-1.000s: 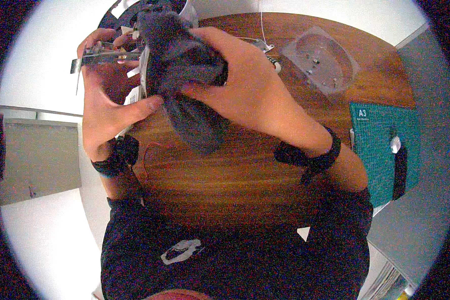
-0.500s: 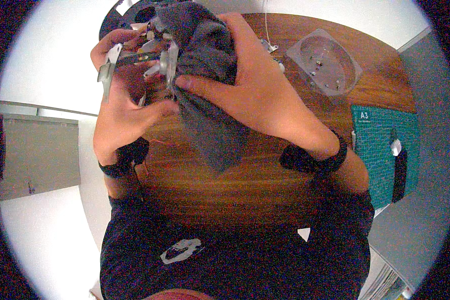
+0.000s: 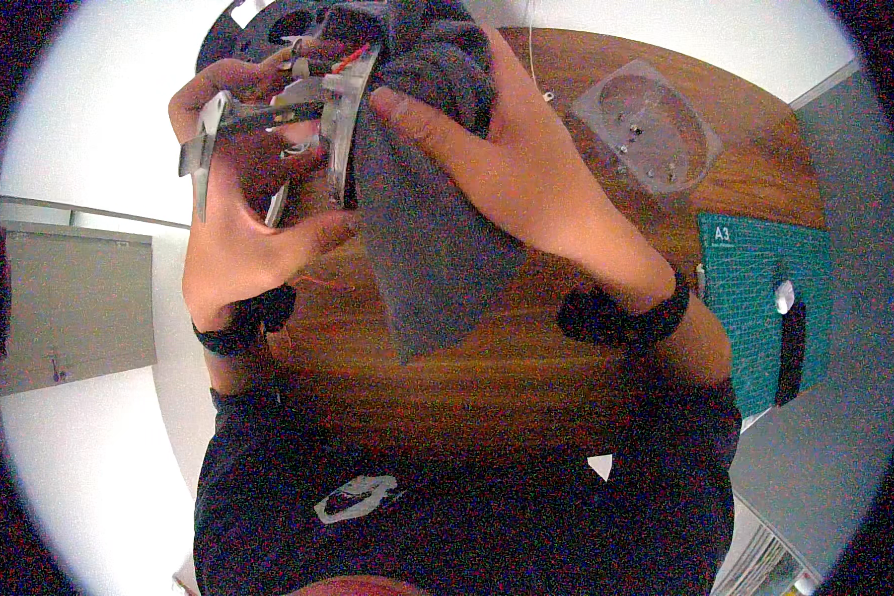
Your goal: The person wipes the interior and exterior surfaces of a disassembled smoke detector using a gray cloth. They handle the plastic housing, internal circuit board, and metal base, cleaning each part individually before placing them back on the table.
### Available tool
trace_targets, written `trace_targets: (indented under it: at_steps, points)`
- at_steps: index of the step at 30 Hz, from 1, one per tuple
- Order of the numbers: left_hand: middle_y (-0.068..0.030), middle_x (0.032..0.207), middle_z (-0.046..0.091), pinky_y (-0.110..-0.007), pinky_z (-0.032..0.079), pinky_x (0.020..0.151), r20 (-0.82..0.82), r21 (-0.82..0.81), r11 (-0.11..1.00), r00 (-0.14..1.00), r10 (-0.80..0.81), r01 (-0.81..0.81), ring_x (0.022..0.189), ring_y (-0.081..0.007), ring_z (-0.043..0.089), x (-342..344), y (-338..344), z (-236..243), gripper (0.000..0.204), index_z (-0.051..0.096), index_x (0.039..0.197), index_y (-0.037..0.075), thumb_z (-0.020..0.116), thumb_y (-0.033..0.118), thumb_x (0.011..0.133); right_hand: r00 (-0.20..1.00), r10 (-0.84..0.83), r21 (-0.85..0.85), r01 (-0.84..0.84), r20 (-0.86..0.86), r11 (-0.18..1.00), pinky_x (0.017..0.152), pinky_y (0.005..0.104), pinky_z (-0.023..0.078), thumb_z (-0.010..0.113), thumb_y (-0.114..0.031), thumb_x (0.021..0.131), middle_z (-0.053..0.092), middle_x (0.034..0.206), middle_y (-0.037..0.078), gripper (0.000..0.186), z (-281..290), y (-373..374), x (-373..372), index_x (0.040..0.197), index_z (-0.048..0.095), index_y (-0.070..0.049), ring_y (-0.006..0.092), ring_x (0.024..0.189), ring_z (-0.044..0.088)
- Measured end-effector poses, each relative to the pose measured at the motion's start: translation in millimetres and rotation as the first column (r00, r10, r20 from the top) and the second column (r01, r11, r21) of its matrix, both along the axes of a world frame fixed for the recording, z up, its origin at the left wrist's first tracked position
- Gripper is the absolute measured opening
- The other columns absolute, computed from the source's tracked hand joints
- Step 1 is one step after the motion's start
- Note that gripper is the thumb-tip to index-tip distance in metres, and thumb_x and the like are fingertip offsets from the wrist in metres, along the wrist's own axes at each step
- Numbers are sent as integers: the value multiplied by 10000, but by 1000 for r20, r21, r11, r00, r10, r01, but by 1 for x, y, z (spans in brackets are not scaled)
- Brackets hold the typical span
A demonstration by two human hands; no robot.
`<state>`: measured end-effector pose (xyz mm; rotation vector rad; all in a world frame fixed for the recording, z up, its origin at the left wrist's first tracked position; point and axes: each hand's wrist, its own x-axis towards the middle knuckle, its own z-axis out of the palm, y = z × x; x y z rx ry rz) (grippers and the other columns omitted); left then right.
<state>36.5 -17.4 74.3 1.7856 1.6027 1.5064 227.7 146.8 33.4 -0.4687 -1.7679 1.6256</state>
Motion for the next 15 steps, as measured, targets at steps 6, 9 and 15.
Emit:
trace_targets:
  at_steps: [6, 9, 15]
  points:
    - [-185, 1582, 492, -464, 608, 1056, 52, -28, 1000, 999, -10, 12, 1387, -322, 603, 0, 2, 2, 1155, 235, 1549, 131, 981, 2, 676, 992, -61, 498, 109, -113, 860, 1050, 382, 540, 928, -181, 879, 663, 1385, 112, 771, 3, -11, -3, 1517, 522, -32, 212, 1214, 661]
    - [-181, 1570, 502, -451, 597, 1073, 179, -24, 999, 983, -35, 40, 1385, -310, 597, 0, 3, 4, 1133, 265, 1548, 128, 985, 19, 680, 982, -10, 868, 172, -189, 465, 1030, 410, 544, 961, -139, 782, 630, 1377, 142, 763, 10, 4, -5, 1441, 590, -45, 285, 1195, 664]
    - [-184, 1555, 507, -441, 576, 1106, 321, -6, 999, 946, -46, 51, 1389, -305, 593, 0, 6, 1, 1096, 306, 1534, 121, 988, 35, 680, 984, 8, 898, 161, -180, 409, 1023, 424, 541, 975, -92, 698, 634, 1331, 163, 679, 15, 0, -1, 1300, 662, -56, 355, 1184, 663]
